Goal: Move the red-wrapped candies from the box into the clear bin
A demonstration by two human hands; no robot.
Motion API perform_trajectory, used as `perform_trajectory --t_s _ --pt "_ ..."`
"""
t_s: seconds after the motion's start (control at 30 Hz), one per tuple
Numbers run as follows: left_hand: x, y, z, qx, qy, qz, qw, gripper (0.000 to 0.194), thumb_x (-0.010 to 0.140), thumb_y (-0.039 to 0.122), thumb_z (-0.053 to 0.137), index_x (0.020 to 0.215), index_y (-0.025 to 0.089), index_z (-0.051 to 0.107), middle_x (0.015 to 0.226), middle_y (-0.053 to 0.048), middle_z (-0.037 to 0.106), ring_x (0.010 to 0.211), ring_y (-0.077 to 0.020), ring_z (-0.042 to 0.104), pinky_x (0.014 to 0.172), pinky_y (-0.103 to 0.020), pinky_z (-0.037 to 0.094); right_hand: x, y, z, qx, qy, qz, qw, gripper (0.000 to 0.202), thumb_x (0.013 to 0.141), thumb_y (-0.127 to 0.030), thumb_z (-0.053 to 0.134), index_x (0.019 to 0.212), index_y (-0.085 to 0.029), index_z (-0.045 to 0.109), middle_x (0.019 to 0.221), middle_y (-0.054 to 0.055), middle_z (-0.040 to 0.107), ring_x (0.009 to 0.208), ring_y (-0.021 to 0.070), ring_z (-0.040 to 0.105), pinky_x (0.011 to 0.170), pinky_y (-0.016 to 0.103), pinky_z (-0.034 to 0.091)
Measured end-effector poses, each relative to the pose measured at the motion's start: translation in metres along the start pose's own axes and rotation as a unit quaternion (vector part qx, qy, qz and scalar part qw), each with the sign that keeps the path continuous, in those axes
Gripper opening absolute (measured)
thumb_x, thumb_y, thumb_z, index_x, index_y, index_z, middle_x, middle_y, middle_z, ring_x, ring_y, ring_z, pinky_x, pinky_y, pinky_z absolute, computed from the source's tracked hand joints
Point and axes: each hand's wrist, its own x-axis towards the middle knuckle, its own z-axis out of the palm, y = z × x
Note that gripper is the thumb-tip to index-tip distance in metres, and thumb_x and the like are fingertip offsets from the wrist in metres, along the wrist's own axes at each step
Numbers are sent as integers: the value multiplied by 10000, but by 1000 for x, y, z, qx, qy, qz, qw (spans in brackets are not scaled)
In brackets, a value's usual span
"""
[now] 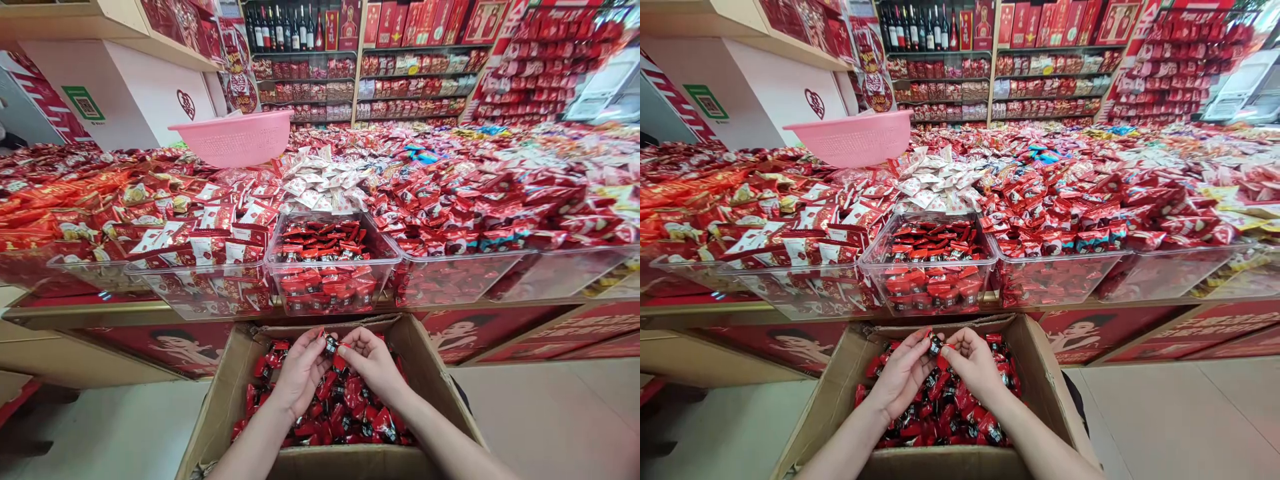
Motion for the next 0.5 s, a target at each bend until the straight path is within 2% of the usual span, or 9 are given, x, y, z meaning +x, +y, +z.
perform_trajectory --t_s 0.07,0.17,0.27,0.33,0.4,0.43,0.47,0.5 --pt "2 -1 -2 7 17 7 1000 176 722 118 542 888 173 524 894 -45 629 793 -133 575 713 -257 431 -2 3 2 -52 -3 -48 997 161 691 -272 546 790 -175 464 660 -16 501 576 89 466 538 214 399" --pt "0 2 -2 -19 -2 11 1000 200 722 95 533 902 180 527 890 -36 629 807 -136 574 713 -259 432 -6 3 6 -103 8 -100 990 247 717 -239 517 942 -194 425 779 15 536 659 113 503 585 231 423" --pt "-4 7 -3 -75 -48 -9 996 169 764 168 479 924 179 530 885 -46 628 821 -155 571 707 -283 437 -11 -21 2 -178 6 -179 968 132 767 -187 436 895 -191 471 791 31 551 709 122 514 633 245 429" --pt "-4 9 -5 -99 -59 -31 993 195 787 242 435 932 161 537 856 -59 631 780 -161 580 670 -286 446 -13 -56 -7 -251 -10 -276 928 163 774 -141 410 895 -188 509 806 40 553 747 127 510 660 253 427" --pt "-2 10 -9 -101 -52 -54 992 212 786 260 428 924 149 544 811 -58 636 717 -155 588 628 -277 448 -7 -103 -20 -315 -6 -385 867 236 768 -104 405 958 -188 517 862 51 552 804 131 501 696 263 421" --pt "0 10 -10 -96 -47 -61 992 203 781 248 436 919 149 546 792 -52 636 693 -150 589 613 -271 446 0 -128 -26 -349 17 -433 831 262 762 -95 408 980 -189 518 898 54 550 839 135 494 725 273 412" --pt "1 10 -11 -90 -43 -66 993 192 775 234 444 917 153 546 780 -46 635 677 -146 589 602 -265 443 10 -152 -32 -385 45 -463 797 269 761 -95 408 984 -189 525 922 53 552 867 140 487 754 286 398" --pt "2 9 -12 -83 -42 -69 993 185 770 220 450 916 158 544 775 -42 633 669 -143 588 595 -260 440 23 -174 -36 -434 60 -464 770 269 762 -100 403 980 -186 534 933 53 555 883 147 483 766 297 389"
